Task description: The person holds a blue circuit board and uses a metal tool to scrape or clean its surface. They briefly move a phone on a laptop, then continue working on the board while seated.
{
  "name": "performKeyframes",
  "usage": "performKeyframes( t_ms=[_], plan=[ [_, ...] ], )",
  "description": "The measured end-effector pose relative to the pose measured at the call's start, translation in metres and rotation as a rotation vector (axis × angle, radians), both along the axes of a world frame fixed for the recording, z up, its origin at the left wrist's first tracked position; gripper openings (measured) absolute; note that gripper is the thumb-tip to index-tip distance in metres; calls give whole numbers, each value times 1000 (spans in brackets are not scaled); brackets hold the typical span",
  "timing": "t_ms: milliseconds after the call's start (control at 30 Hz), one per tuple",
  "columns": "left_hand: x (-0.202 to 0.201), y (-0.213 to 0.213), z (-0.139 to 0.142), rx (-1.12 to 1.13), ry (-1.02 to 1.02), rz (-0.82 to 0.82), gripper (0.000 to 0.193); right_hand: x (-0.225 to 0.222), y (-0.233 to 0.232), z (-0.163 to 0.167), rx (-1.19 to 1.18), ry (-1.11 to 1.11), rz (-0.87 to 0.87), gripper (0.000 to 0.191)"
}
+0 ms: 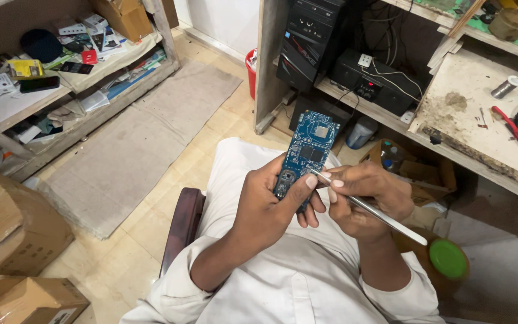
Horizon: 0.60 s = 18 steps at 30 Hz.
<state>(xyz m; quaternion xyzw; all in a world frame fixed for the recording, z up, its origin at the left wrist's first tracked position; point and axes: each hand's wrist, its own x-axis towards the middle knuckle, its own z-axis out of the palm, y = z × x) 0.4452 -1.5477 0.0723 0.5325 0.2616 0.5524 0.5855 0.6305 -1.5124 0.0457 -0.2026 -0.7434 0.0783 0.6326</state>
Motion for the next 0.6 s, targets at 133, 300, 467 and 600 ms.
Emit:
performKeyframes(
  t_ms=[133,300,467,600],
  plan=[
    [0,0,0,3,4,16,24,-2,-3,0,-13,24,-9,12],
    [0,0,1,24,20,50,24,-4,-9,-5,-61,16,-41,13],
    [0,-1,2,-2,18,48,24,-2,-9,-10,-74,23,-47,12],
    [-1,-1,3,-23,-11,2,22,0,-4,-8,-35,46,4,12]
  ],
)
